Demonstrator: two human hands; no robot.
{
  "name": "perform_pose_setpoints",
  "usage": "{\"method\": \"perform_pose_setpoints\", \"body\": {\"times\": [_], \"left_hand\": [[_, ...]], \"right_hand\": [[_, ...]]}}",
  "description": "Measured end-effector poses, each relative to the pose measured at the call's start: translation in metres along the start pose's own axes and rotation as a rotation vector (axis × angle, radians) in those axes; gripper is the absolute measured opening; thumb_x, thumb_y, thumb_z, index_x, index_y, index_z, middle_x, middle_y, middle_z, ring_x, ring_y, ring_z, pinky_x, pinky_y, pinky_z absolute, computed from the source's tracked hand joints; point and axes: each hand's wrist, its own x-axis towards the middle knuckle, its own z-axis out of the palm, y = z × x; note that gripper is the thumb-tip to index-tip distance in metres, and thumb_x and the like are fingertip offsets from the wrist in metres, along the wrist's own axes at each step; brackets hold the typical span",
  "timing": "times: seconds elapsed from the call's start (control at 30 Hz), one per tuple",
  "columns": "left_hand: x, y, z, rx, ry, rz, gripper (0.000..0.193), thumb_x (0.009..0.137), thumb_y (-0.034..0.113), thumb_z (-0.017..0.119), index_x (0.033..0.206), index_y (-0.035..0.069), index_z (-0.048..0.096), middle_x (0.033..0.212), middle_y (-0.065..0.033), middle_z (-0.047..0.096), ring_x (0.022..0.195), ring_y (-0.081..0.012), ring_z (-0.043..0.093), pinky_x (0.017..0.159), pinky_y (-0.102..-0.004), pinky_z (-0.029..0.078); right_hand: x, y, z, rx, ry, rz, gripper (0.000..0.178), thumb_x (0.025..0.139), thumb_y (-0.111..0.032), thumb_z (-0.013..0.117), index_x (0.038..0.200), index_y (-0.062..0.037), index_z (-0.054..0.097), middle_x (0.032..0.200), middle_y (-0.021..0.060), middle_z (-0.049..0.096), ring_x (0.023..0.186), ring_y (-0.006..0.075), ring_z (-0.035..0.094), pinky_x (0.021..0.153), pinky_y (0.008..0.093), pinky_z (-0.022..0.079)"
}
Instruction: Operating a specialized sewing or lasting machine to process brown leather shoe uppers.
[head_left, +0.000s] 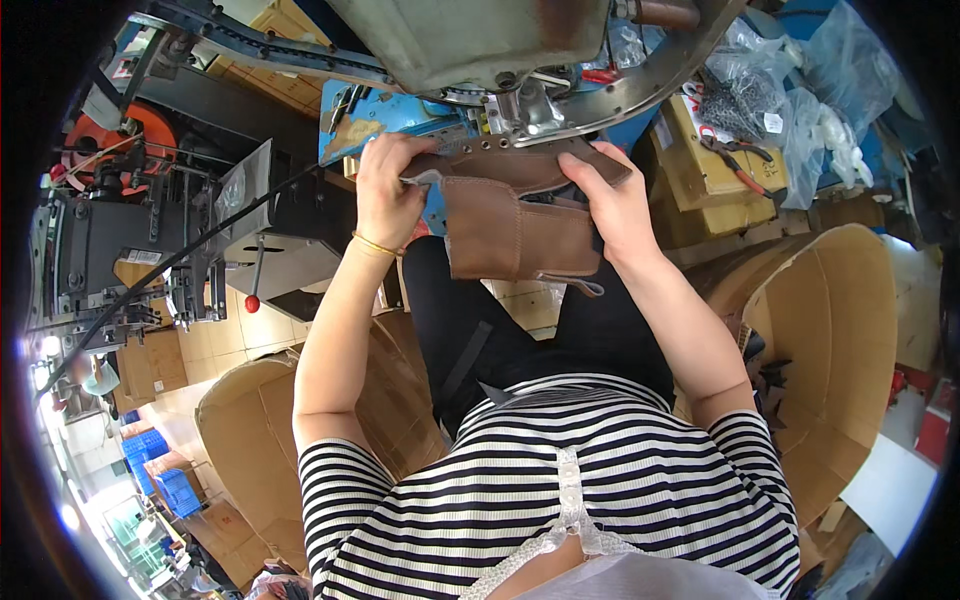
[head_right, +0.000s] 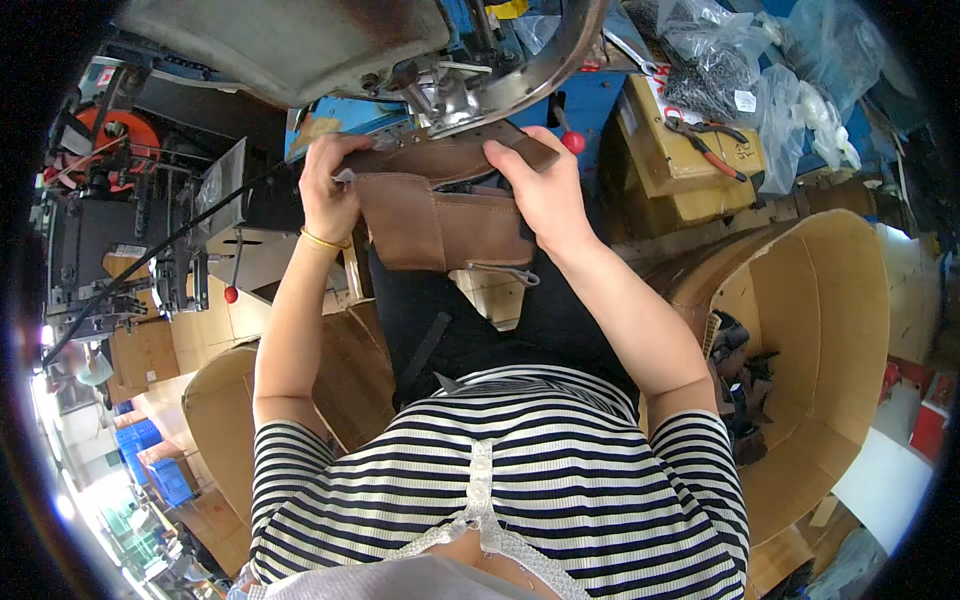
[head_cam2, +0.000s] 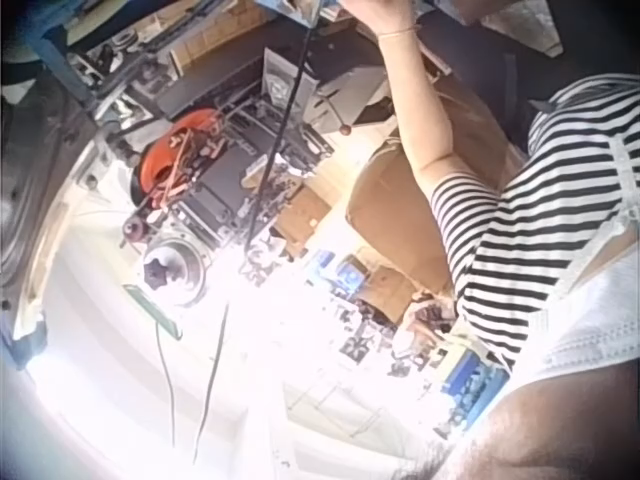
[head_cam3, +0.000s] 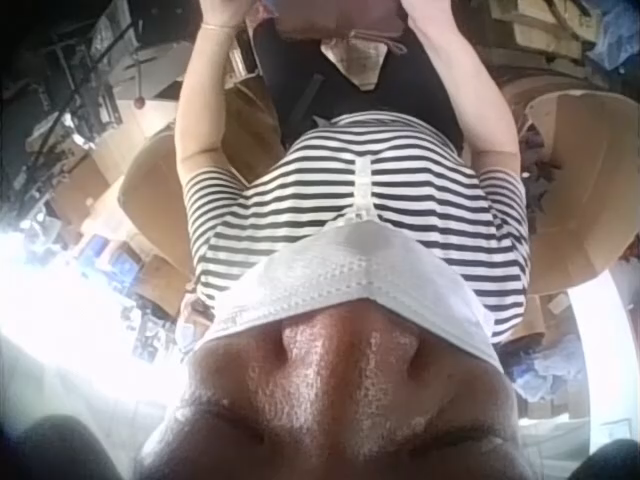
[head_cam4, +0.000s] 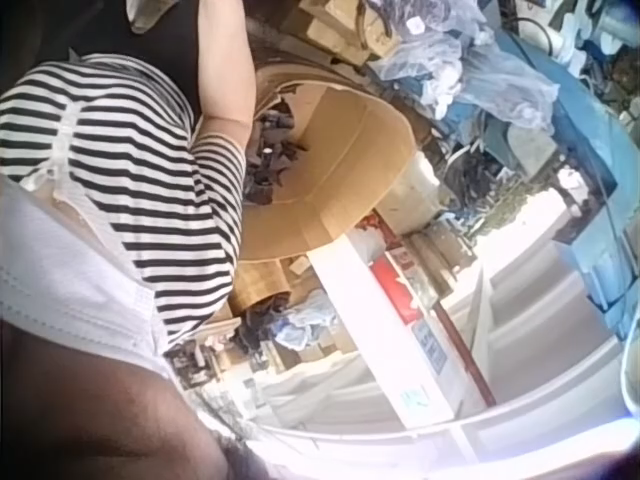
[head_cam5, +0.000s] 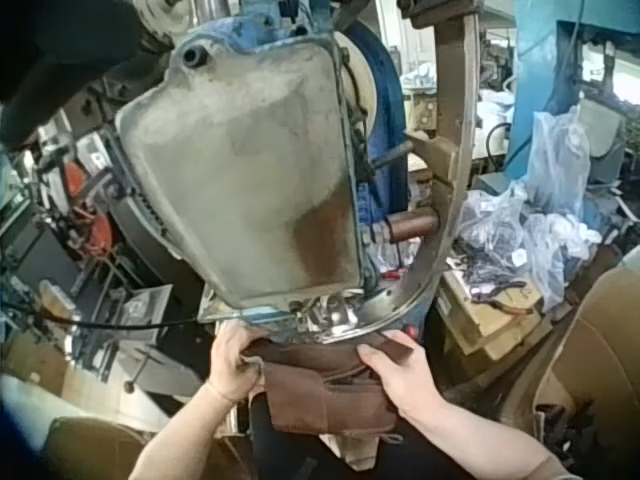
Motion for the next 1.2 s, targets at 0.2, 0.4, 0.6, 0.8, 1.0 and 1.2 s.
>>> {"method": "perform_pose_setpoints", "body": {"times": [0.2, 0.4, 0.6, 0.8, 1.0, 1.2], "left_hand": [[-0.002, -0.008, -0.002, -0.039, -0.018, -0.057, 0.042, 0.055, -0.011, 0.063, 0.094, 0.005, 0.061, 0.091, -0.0102, 0.062, 0.090, -0.0324, 0.057, 0.080, -0.0389, 0.044], [-0.013, -0.004, 0.006, -0.086, -0.046, -0.126, 0.040, 0.058, -0.012, 0.062, 0.094, 0.004, 0.060, 0.090, -0.0096, 0.062, 0.089, -0.0320, 0.057, 0.080, -0.0376, 0.045], [-0.009, -0.002, -0.001, -0.071, -0.077, -0.141, 0.039, 0.059, -0.012, 0.061, 0.095, 0.005, 0.060, 0.090, -0.0094, 0.061, 0.089, -0.0316, 0.057, 0.080, -0.0373, 0.045], [-0.011, -0.004, 0.002, -0.065, -0.078, -0.135, 0.040, 0.059, -0.012, 0.062, 0.095, 0.005, 0.060, 0.091, -0.0095, 0.061, 0.090, -0.0318, 0.057, 0.081, -0.0377, 0.045], [-0.013, -0.006, -0.002, -0.080, -0.051, -0.164, 0.039, 0.059, -0.012, 0.061, 0.095, 0.004, 0.060, 0.092, -0.0096, 0.062, 0.092, -0.0312, 0.058, 0.083, -0.0369, 0.046], [-0.024, -0.011, -0.009, -0.171, -0.098, -0.305, 0.038, 0.064, -0.012, 0.057, 0.098, 0.004, 0.061, 0.092, -0.0091, 0.065, 0.094, -0.0296, 0.061, 0.085, -0.0358, 0.047]], "right_hand": [[0.006, -0.002, 0.007, -0.102, 0.011, 0.070, 0.021, 0.084, -0.014, 0.069, 0.098, 0.0010, 0.064, 0.092, 0.0039, 0.067, 0.084, 0.0092, 0.059, 0.077, 0.0248, 0.046], [0.011, -0.006, -0.001, -0.153, -0.063, 0.133, 0.023, 0.085, -0.018, 0.068, 0.099, 0.0004, 0.066, 0.091, 0.0041, 0.067, 0.084, 0.0101, 0.060, 0.076, 0.0251, 0.046], [-0.002, -0.003, -0.007, 0.012, -0.011, 0.110, 0.023, 0.088, -0.020, 0.064, 0.095, 0.0017, 0.065, 0.089, 0.0006, 0.064, 0.082, 0.0076, 0.054, 0.073, 0.0226, 0.042], [-0.001, -0.002, -0.010, -0.107, -0.060, 0.060, 0.020, 0.089, -0.019, 0.063, 0.094, 0.0007, 0.065, 0.080, -0.0025, 0.060, 0.072, 0.0050, 0.050, 0.065, 0.0217, 0.039], [0.000, -0.003, 0.000, -0.046, -0.032, 0.008, 0.022, 0.088, -0.018, 0.065, 0.093, 0.0031, 0.064, 0.080, -0.0010, 0.062, 0.073, 0.0055, 0.051, 0.064, 0.0222, 0.041], [0.003, -0.005, 0.013, -0.099, -0.075, 0.059, 0.025, 0.087, -0.019, 0.065, 0.096, 0.0047, 0.065, 0.083, 0.0027, 0.065, 0.074, 0.0076, 0.055, 0.067, 0.0228, 0.043]]}}
